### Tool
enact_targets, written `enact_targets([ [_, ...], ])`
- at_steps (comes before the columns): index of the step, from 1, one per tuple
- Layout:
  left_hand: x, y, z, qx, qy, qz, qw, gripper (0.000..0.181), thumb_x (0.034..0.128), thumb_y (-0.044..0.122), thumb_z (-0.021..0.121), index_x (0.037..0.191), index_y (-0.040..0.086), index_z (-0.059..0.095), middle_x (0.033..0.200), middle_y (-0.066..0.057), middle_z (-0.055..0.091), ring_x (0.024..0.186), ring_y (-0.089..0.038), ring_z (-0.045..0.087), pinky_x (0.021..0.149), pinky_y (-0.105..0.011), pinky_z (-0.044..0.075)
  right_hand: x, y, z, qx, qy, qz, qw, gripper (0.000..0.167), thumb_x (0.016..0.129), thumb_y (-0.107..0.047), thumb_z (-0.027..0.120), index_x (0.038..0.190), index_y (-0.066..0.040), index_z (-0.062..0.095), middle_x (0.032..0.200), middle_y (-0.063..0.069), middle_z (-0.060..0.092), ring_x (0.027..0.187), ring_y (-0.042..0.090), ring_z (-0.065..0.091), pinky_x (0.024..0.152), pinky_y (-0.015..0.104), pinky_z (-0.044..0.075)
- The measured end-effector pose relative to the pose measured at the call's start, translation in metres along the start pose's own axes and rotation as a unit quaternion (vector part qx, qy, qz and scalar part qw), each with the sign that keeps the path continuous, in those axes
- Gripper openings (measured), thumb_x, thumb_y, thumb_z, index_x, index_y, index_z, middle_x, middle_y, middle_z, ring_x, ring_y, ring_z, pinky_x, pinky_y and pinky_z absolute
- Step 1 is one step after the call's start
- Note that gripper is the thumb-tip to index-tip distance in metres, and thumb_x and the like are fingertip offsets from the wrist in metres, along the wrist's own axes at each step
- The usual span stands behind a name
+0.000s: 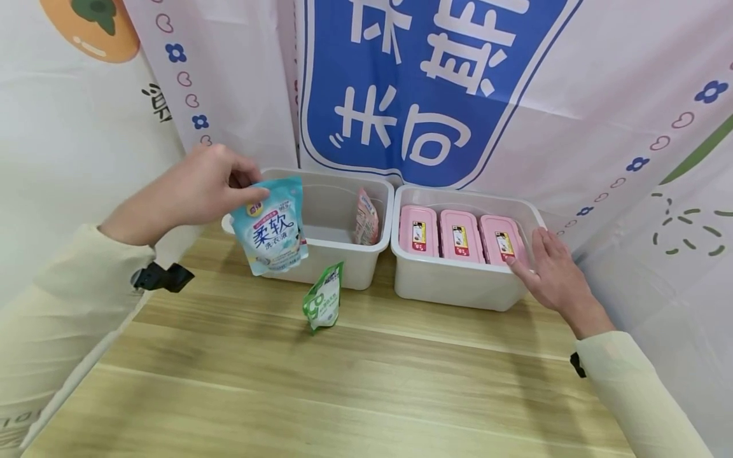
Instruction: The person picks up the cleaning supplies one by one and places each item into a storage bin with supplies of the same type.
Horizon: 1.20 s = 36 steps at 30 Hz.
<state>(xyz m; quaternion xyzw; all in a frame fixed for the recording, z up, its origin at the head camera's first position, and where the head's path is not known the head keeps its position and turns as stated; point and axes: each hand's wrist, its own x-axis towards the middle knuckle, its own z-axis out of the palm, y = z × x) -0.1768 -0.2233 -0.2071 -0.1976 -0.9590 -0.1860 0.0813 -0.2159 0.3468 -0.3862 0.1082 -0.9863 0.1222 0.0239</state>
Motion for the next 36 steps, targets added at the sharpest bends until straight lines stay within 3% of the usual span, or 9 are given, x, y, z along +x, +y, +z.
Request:
enact_targets([
  [5,0.005,0.0,-0.006,0.007,0.024,0.005,0.9997,0.014,0.0976,0.016,0.075,0.088,0.006,0.079,0.079,-0.006,0.074,0.068,-0.017,0.059,0.054,-0.022,0.045,0.0,0.001,0.001,0.002,0.003,0.004,1.0,0.097,0.108,-0.061,0.038,0.166,0.005,-0.004,0.173,0.034,0.002,0.161,0.053,0.004,0.127,0.073,0.012],
  [23,0.032,-0.011,-0.017,0.016,0.04,-0.048,0.9979,0.027,0.1017,0.023,0.071,0.107,-0.002,0.078,0.095,-0.019,0.076,0.077,-0.021,0.061,0.053,-0.02,0.047,0.0,0.0,0.0,0.004,-0.001,0.003,1.0,0.095,0.108,-0.057,0.039,0.166,0.005,-0.004,0.173,0.034,0.0,0.161,0.054,0.003,0.128,0.073,0.01],
  [29,0.043,-0.016,-0.018,0.002,0.035,-0.085,0.9958,0.029,0.1033,0.025,0.069,0.112,-0.001,0.077,0.102,-0.02,0.074,0.087,-0.026,0.059,0.058,-0.023,0.046,0.001,0.001,0.0,0.004,-0.004,0.007,1.0,0.096,0.108,-0.058,0.039,0.166,0.004,-0.004,0.174,0.033,0.0,0.161,0.053,0.002,0.127,0.074,0.01],
  [36,0.056,-0.025,-0.013,-0.009,0.026,-0.101,0.9945,0.03,0.1045,0.026,0.067,0.115,0.0,0.076,0.109,-0.02,0.073,0.095,-0.027,0.058,0.065,-0.027,0.047,0.001,0.002,0.001,0.004,-0.003,0.011,0.9999,0.095,0.108,-0.057,0.04,0.167,0.004,-0.002,0.174,0.032,-0.001,0.162,0.053,0.001,0.126,0.075,0.011],
])
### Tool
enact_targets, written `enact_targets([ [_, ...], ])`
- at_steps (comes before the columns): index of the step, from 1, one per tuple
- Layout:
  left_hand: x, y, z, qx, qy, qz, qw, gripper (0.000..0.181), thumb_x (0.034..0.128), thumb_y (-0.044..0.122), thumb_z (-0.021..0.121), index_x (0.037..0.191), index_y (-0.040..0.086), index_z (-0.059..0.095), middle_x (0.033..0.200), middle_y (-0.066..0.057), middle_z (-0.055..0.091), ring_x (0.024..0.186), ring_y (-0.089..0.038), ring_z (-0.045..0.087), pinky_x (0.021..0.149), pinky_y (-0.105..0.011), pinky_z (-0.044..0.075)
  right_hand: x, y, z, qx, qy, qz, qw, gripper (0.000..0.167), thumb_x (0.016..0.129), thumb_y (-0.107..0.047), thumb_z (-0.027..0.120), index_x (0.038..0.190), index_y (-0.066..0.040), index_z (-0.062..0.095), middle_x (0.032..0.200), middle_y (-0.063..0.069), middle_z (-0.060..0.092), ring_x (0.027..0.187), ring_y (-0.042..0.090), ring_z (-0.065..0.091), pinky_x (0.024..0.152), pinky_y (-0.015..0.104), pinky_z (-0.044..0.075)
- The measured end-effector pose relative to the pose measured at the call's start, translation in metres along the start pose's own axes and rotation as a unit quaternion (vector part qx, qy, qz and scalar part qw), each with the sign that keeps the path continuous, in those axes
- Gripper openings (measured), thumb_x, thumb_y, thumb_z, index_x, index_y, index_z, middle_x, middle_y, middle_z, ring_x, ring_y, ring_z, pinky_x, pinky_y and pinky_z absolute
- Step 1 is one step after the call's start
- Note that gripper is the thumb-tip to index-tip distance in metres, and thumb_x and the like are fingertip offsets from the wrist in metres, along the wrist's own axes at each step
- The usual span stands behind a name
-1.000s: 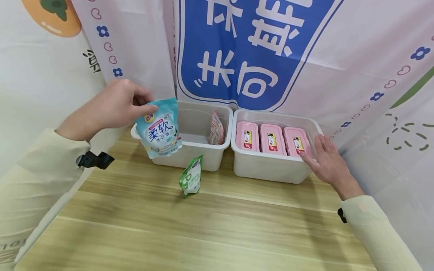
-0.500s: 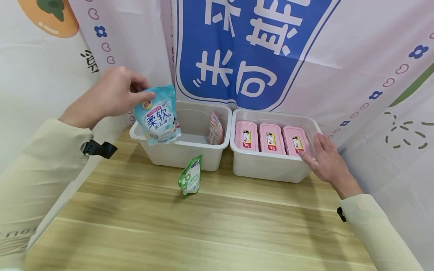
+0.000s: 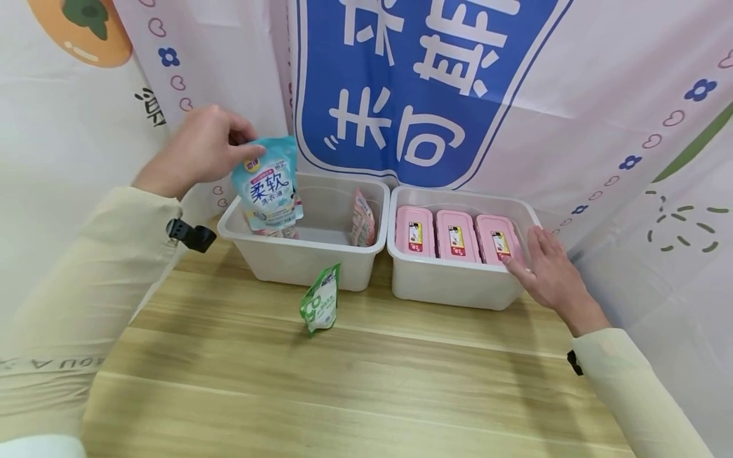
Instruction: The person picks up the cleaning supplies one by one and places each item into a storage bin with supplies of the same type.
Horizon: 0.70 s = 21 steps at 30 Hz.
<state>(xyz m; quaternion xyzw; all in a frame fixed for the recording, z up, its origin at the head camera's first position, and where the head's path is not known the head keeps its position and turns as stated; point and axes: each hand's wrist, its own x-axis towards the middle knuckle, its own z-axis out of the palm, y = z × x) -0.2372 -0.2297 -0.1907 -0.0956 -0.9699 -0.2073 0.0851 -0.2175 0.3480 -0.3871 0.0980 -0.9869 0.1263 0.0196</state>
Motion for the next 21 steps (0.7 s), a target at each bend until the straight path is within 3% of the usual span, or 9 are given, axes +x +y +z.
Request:
enact_targets([
  [12,0.016,-0.007,0.02,-0.03,-0.032,-0.018,0.9989,0.025,0.1046,0.022,0.067,0.114,0.001,0.077,0.108,-0.018,0.074,0.097,-0.027,0.061,0.069,-0.025,0.049,0.001,0.0,0.001,-0.006,0.006,0.0,1.0,0.096,0.108,-0.059,0.039,0.167,0.003,-0.003,0.174,0.032,0.0,0.162,0.053,0.004,0.128,0.073,0.01],
  [21,0.023,-0.016,0.04,-0.028,-0.039,-0.006,0.9988,0.022,0.1042,0.018,0.067,0.11,-0.001,0.077,0.103,-0.018,0.073,0.093,-0.028,0.062,0.073,-0.03,0.05,0.0,-0.001,0.002,-0.002,0.009,0.005,0.9999,0.097,0.107,-0.061,0.04,0.167,0.002,-0.004,0.175,0.031,0.0,0.162,0.052,0.003,0.129,0.072,0.008],
])
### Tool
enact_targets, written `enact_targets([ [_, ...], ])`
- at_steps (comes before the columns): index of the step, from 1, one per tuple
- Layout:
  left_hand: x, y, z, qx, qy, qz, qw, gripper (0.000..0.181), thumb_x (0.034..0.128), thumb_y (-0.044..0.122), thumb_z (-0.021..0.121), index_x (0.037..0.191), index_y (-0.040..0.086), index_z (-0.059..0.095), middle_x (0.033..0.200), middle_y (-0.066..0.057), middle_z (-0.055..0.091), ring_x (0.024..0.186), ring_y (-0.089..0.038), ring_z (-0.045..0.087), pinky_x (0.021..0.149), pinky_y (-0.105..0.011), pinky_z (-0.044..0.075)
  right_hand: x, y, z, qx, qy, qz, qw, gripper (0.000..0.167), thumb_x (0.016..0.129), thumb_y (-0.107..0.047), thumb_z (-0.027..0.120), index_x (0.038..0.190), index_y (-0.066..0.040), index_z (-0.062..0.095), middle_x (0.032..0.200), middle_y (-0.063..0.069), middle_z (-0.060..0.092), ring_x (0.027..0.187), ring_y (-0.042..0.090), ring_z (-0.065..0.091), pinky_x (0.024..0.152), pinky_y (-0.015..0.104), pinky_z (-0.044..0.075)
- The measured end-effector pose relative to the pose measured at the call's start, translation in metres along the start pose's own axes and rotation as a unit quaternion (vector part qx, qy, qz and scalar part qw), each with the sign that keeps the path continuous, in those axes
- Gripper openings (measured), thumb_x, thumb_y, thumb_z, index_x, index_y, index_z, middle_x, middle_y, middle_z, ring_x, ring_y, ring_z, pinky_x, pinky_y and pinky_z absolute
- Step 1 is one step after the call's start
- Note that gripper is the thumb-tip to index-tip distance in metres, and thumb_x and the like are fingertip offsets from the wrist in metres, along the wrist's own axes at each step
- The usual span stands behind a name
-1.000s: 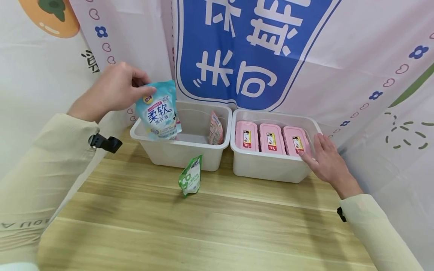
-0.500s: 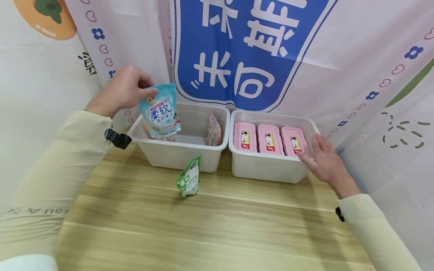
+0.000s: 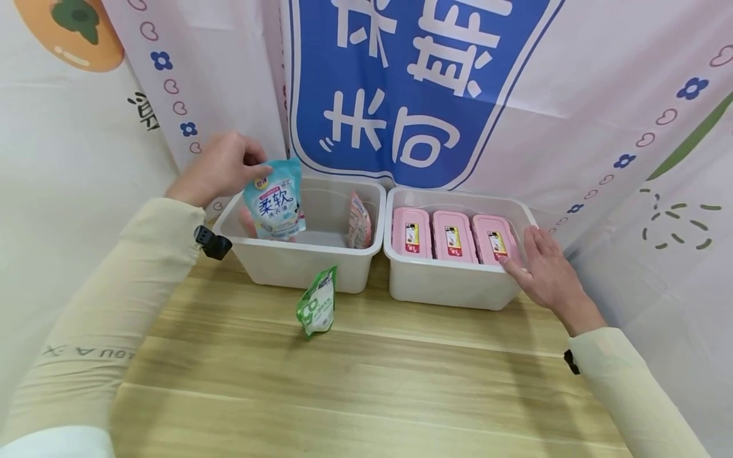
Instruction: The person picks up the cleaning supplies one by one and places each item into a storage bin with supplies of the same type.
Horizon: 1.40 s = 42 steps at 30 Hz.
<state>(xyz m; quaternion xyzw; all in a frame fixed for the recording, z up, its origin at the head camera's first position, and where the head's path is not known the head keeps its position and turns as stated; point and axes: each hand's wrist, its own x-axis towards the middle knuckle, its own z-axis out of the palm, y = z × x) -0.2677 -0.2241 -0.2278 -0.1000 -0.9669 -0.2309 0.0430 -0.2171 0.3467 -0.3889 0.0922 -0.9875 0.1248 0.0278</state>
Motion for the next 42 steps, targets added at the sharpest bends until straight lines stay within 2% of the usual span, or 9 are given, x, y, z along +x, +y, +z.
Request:
enact_targets([
  [4,0.002,-0.004,0.006,-0.004,-0.004,-0.007,1.0,0.023,0.1043,0.019,0.067,0.112,-0.001,0.077,0.103,-0.018,0.073,0.094,-0.028,0.061,0.073,-0.03,0.05,0.0,-0.001,0.0,-0.001,0.0,-0.001,1.0,0.096,0.107,-0.059,0.04,0.167,0.003,-0.003,0.175,0.031,0.001,0.162,0.052,0.004,0.129,0.072,0.009],
  [11,0.004,-0.007,0.016,-0.012,-0.01,0.0,0.9999,0.021,0.1039,0.016,0.067,0.11,-0.002,0.077,0.103,-0.019,0.074,0.092,-0.028,0.062,0.071,-0.027,0.05,0.0,-0.001,0.0,-0.003,0.006,-0.005,1.0,0.096,0.107,-0.058,0.041,0.166,0.004,-0.002,0.174,0.032,0.002,0.162,0.053,0.005,0.129,0.071,0.01],
  [24,0.007,-0.012,0.037,-0.016,-0.012,-0.002,0.9998,0.02,0.1033,0.013,0.067,0.109,-0.004,0.077,0.102,-0.02,0.072,0.093,-0.03,0.061,0.074,-0.031,0.051,0.001,-0.001,-0.001,-0.006,0.011,-0.011,0.9999,0.095,0.108,-0.058,0.04,0.166,0.006,-0.001,0.174,0.033,0.003,0.161,0.053,0.006,0.13,0.069,0.01],
  [34,0.009,-0.019,0.053,-0.028,-0.042,-0.014,0.9986,0.019,0.1046,0.013,0.065,0.113,-0.001,0.076,0.106,-0.02,0.071,0.094,-0.03,0.061,0.079,-0.034,0.056,0.0,-0.001,0.001,0.0,0.012,-0.007,0.9999,0.096,0.107,-0.06,0.039,0.167,0.004,-0.001,0.174,0.032,0.003,0.162,0.052,0.004,0.129,0.071,0.01],
  [42,0.008,-0.023,0.063,-0.026,-0.051,-0.017,0.9982,0.019,0.1055,0.013,0.064,0.114,0.001,0.076,0.109,-0.019,0.069,0.098,-0.031,0.061,0.081,-0.037,0.061,-0.002,-0.002,0.0,0.002,0.011,-0.004,0.9999,0.096,0.107,-0.06,0.04,0.167,0.004,-0.001,0.174,0.032,0.003,0.162,0.052,0.005,0.129,0.072,0.011],
])
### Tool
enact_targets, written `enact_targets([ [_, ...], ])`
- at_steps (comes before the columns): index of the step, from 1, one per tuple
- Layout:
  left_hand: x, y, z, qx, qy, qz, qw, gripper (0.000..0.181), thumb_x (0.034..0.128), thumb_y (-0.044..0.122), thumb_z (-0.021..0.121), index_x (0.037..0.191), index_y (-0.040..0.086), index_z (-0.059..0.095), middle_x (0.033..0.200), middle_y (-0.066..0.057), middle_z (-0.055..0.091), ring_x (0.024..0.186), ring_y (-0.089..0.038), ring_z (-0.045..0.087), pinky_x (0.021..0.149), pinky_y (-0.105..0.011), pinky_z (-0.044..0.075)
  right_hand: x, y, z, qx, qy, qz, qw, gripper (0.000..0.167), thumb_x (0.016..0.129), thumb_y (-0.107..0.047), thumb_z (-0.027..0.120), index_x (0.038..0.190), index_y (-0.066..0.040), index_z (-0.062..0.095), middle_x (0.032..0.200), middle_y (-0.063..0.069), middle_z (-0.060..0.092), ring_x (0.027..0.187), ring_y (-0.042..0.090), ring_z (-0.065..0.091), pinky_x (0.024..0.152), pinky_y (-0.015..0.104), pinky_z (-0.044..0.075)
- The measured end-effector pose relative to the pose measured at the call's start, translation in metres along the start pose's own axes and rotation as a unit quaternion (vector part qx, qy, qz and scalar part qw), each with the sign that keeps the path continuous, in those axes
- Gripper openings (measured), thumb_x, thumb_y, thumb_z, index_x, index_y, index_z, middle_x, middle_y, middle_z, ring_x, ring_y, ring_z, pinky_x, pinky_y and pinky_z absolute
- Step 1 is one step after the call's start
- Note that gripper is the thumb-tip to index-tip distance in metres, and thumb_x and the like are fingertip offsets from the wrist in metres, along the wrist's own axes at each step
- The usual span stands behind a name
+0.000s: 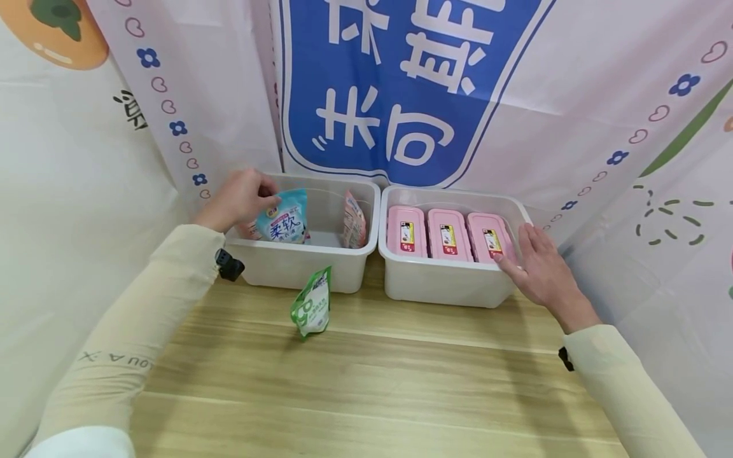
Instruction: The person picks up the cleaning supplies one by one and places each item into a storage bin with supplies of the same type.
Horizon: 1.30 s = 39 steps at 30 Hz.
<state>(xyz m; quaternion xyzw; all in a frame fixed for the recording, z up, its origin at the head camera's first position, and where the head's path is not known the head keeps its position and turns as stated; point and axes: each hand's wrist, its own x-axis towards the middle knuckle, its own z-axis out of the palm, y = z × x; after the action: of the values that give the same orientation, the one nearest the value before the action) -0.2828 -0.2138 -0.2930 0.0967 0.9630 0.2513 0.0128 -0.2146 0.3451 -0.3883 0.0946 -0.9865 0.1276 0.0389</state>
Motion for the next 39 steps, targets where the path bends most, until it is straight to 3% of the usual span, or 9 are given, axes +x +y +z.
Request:
enact_targets([
  [6,0.0,-0.005,0.007,-0.005,-0.001,-0.007,1.0,0.02,0.1047,0.012,0.065,0.119,0.001,0.074,0.112,-0.019,0.07,0.1,-0.031,0.061,0.087,-0.042,0.062,0.002,0.0,-0.001,0.0,-0.004,0.0,1.0,0.096,0.107,-0.06,0.039,0.167,0.004,-0.001,0.174,0.032,0.003,0.162,0.052,0.004,0.129,0.072,0.01],
  [12,0.002,-0.012,0.011,-0.018,-0.009,-0.018,0.9996,0.019,0.1054,0.013,0.063,0.118,0.003,0.074,0.112,-0.018,0.067,0.101,-0.031,0.059,0.077,-0.035,0.062,0.003,0.001,-0.001,-0.008,-0.004,-0.001,1.0,0.096,0.107,-0.06,0.039,0.167,0.005,0.0,0.174,0.032,0.003,0.162,0.053,0.005,0.129,0.071,0.011],
  [18,0.0,-0.019,0.016,-0.033,-0.014,-0.023,0.9991,0.021,0.1053,0.013,0.064,0.118,0.002,0.075,0.113,-0.02,0.068,0.099,-0.032,0.06,0.069,-0.037,0.063,0.002,0.0,0.0,-0.004,-0.009,0.005,0.9999,0.097,0.107,-0.062,0.039,0.167,0.002,-0.002,0.175,0.03,0.001,0.162,0.052,0.003,0.128,0.073,0.011],
  [27,0.001,-0.028,0.023,-0.03,-0.001,-0.01,0.9995,0.017,0.1043,0.009,0.064,0.112,-0.002,0.075,0.113,-0.021,0.07,0.103,-0.033,0.059,0.088,-0.042,0.054,0.002,0.001,0.001,0.0,-0.009,0.008,0.9999,0.096,0.107,-0.061,0.039,0.167,0.002,-0.002,0.175,0.03,0.0,0.162,0.051,0.002,0.127,0.074,0.012],
  [39,0.001,-0.036,0.032,-0.016,0.003,0.002,0.9999,0.018,0.1034,0.008,0.064,0.112,-0.004,0.074,0.115,-0.023,0.068,0.103,-0.035,0.06,0.094,-0.048,0.056,0.001,0.0,0.0,-0.002,-0.011,0.012,0.9999,0.095,0.107,-0.06,0.039,0.167,0.001,-0.003,0.175,0.029,0.0,0.162,0.051,0.002,0.126,0.076,0.013],
])
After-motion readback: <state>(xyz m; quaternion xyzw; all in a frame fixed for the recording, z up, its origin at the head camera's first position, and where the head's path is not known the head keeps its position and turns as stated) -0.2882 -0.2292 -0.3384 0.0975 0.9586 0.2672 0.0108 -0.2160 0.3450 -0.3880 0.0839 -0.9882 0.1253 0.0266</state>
